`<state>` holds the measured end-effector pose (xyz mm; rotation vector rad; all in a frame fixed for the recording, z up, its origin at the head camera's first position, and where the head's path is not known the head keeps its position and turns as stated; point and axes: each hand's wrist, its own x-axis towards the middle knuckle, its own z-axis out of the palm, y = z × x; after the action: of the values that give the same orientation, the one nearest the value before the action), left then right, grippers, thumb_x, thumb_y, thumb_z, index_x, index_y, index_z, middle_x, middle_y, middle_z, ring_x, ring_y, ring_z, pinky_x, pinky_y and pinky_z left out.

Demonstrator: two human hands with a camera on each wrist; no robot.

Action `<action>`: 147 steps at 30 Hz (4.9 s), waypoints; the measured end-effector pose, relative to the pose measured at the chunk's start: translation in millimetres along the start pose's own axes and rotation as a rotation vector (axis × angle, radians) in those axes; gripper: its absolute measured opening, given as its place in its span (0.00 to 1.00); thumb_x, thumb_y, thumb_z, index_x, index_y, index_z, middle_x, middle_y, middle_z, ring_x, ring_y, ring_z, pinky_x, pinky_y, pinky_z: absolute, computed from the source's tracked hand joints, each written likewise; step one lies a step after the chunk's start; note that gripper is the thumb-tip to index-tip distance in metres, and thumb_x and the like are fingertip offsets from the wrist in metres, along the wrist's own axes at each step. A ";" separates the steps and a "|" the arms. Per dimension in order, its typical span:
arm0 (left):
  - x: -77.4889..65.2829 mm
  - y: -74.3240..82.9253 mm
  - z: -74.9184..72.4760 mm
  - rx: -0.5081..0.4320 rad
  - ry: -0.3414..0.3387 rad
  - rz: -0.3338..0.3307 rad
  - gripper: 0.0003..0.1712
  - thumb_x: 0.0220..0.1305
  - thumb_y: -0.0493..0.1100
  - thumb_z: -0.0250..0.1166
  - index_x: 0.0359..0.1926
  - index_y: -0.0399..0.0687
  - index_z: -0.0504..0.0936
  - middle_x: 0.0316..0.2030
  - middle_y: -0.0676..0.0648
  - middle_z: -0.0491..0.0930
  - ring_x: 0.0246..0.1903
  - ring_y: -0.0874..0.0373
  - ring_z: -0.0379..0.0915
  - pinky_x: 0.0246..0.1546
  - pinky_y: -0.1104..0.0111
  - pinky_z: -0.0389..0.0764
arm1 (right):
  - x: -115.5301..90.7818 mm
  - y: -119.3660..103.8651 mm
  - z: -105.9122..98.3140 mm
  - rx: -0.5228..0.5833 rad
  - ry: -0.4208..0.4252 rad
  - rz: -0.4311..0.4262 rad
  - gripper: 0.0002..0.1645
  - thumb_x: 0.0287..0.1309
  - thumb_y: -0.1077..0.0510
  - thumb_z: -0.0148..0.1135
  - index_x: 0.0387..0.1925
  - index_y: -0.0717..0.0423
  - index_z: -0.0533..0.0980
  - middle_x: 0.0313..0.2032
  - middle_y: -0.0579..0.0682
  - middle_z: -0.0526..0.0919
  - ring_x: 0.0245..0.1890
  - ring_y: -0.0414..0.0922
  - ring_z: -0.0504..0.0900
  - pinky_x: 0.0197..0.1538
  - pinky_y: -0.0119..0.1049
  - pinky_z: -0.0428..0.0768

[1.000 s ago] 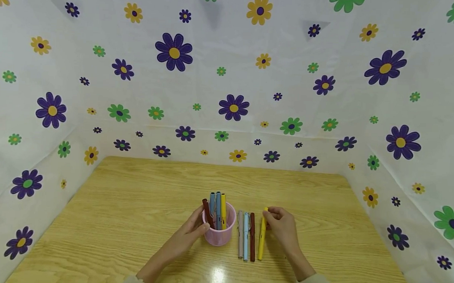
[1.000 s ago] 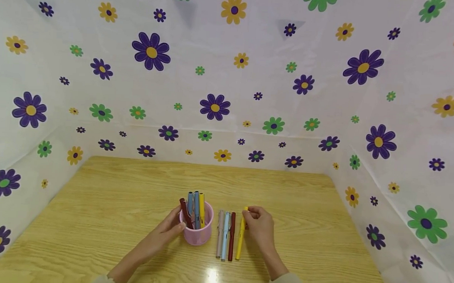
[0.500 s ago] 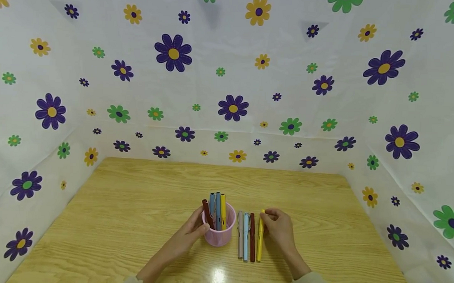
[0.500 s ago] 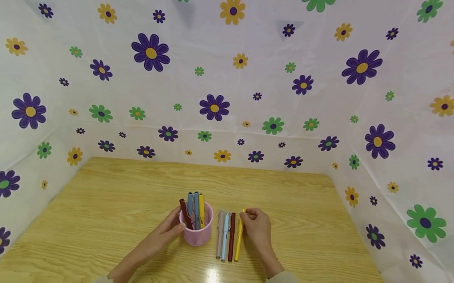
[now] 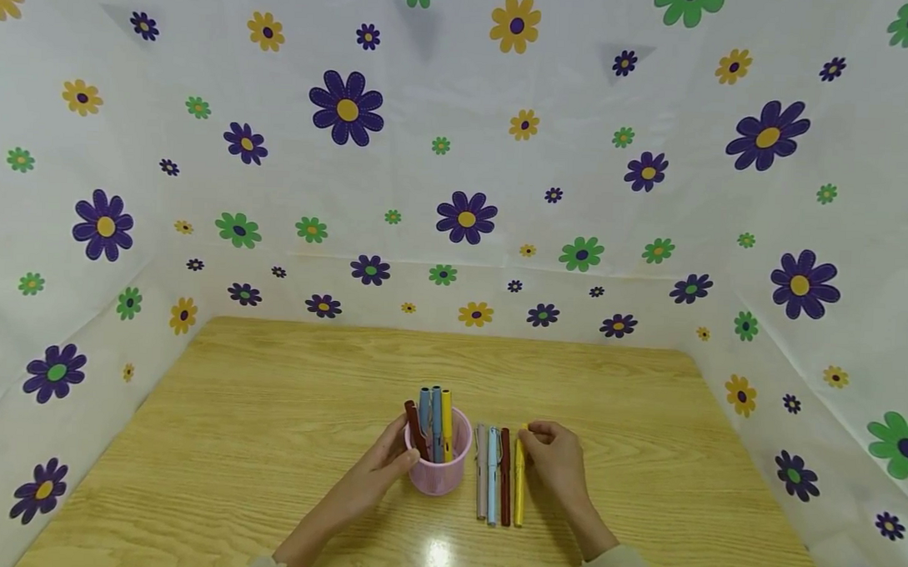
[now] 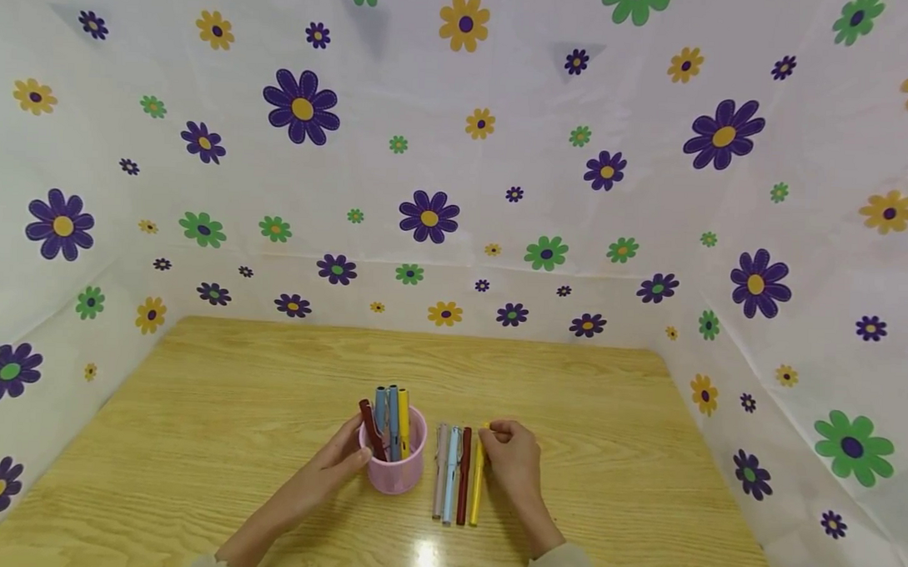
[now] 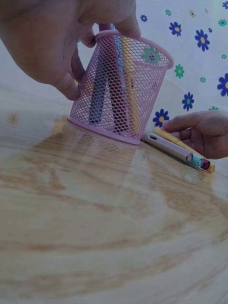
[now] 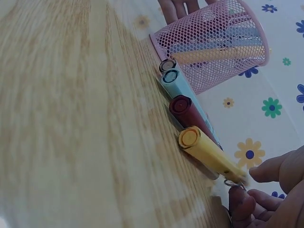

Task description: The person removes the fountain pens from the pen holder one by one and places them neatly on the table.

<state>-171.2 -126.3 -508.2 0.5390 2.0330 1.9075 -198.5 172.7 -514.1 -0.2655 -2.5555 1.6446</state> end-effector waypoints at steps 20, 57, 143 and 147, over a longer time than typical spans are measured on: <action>0.3 2.5 1.2 -0.004 -0.010 0.013 0.42 0.83 0.43 0.51 0.83 0.40 0.36 0.77 0.26 0.49 0.77 0.34 0.45 0.74 0.45 0.56 | -3.4 -9.1 -3.7 0.001 0.044 -0.018 0.14 0.67 0.63 0.64 0.48 0.70 0.83 0.34 0.56 0.85 0.30 0.43 0.80 0.25 0.28 0.75; 0.3 1.6 0.9 -0.004 0.001 0.006 0.41 0.83 0.43 0.51 0.83 0.41 0.38 0.78 0.28 0.47 0.77 0.35 0.45 0.74 0.44 0.55 | -6.1 -74.9 30.1 0.281 -0.108 -0.169 0.17 0.69 0.61 0.65 0.55 0.66 0.81 0.46 0.59 0.86 0.41 0.44 0.83 0.40 0.31 0.83; -1.1 -0.5 -1.0 -0.005 -0.012 0.022 0.40 0.83 0.44 0.51 0.83 0.46 0.41 0.79 0.31 0.48 0.78 0.38 0.44 0.75 0.48 0.53 | -4.4 -115.5 -16.6 0.575 -0.041 -0.306 0.16 0.72 0.63 0.64 0.53 0.73 0.78 0.43 0.56 0.85 0.42 0.49 0.86 0.50 0.40 0.87; -1.3 -0.4 -1.4 -0.001 -0.011 0.021 0.40 0.83 0.44 0.52 0.83 0.46 0.41 0.79 0.31 0.48 0.78 0.39 0.44 0.76 0.49 0.53 | -4.4 -113.0 -26.4 0.553 -0.027 -0.294 0.18 0.72 0.60 0.64 0.54 0.71 0.78 0.44 0.53 0.85 0.45 0.51 0.86 0.51 0.40 0.87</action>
<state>-170.7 -128.2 -508.6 0.5722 2.0275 1.9131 -200.7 149.7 -400.3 0.1684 -1.9220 2.1293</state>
